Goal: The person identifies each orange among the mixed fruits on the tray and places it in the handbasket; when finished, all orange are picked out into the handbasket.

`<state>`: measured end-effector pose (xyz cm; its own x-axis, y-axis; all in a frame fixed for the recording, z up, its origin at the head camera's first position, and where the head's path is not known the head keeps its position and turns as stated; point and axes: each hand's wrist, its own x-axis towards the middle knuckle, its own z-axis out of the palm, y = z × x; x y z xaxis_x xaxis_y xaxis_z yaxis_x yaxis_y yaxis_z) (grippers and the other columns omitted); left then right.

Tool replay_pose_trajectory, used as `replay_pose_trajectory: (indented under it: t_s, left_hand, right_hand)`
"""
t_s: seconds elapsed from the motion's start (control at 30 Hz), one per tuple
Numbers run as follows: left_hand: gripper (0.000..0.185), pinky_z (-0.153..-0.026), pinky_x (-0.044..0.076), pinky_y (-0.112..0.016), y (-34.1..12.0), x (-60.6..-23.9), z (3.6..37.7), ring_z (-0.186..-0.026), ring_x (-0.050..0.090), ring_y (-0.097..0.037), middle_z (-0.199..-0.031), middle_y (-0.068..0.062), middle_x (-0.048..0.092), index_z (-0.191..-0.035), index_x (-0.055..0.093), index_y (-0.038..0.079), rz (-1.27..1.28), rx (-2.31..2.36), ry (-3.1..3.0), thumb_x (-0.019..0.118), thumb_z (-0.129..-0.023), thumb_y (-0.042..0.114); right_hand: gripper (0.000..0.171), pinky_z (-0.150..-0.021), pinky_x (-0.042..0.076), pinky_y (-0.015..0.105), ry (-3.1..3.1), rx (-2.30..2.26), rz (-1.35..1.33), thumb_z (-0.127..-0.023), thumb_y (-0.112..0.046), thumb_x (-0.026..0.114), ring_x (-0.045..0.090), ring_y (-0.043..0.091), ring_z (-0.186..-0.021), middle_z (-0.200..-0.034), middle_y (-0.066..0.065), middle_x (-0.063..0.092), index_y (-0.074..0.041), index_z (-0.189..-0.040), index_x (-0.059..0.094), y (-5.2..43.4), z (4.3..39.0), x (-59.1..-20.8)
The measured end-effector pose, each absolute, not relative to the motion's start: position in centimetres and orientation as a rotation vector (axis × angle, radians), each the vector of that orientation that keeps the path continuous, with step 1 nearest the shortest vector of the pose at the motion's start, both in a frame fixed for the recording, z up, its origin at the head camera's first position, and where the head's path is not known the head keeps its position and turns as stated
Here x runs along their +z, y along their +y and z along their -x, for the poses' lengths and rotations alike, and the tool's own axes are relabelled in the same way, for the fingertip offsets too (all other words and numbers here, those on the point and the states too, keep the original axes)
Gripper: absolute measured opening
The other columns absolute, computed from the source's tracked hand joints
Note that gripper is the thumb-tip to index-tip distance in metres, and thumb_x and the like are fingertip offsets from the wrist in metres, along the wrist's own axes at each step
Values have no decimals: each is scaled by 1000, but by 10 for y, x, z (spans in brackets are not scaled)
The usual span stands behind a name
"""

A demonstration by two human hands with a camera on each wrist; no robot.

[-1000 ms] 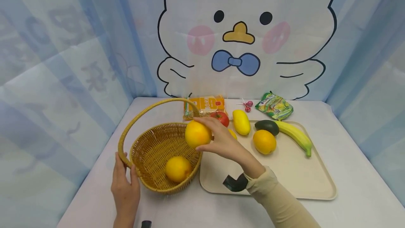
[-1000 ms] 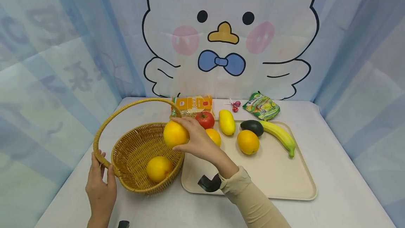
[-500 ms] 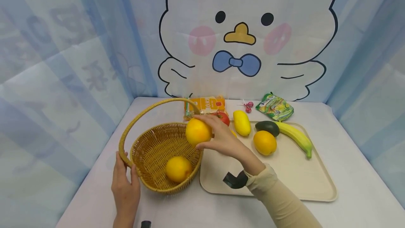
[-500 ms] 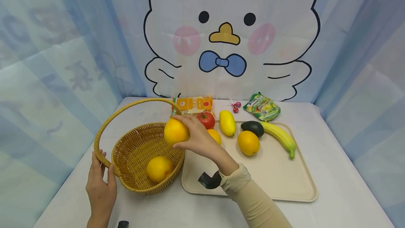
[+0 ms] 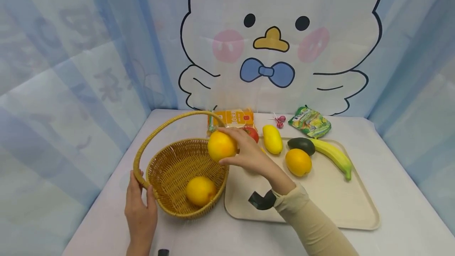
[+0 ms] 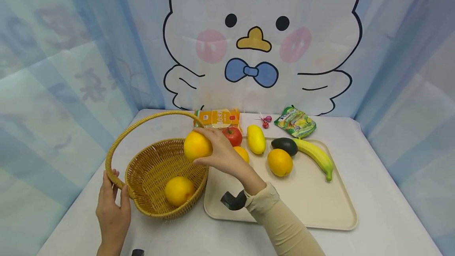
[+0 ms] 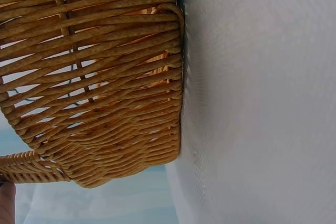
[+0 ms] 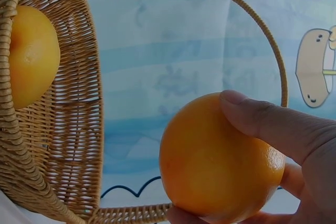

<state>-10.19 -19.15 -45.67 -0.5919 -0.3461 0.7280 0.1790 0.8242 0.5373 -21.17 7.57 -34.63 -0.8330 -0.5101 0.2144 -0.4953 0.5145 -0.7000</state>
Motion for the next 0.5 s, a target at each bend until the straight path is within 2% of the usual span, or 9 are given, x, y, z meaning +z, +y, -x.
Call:
replay_pose_trajectory:
  t_s: [0.5]
  left_hand:
    - [69, -100, 24, 7, -193, -458, 103, -118, 54, -33, -129, -23, 54, -147, 28, 4, -93, -722, -2068, 60, -87, -5]
  right_hand:
    - [80, -110, 38, 52, 2681, -1236, 913, -75, -30, 80, 37, 26, -133, -147, 3, 41, -27, -143, 38, 71, 217, -348]
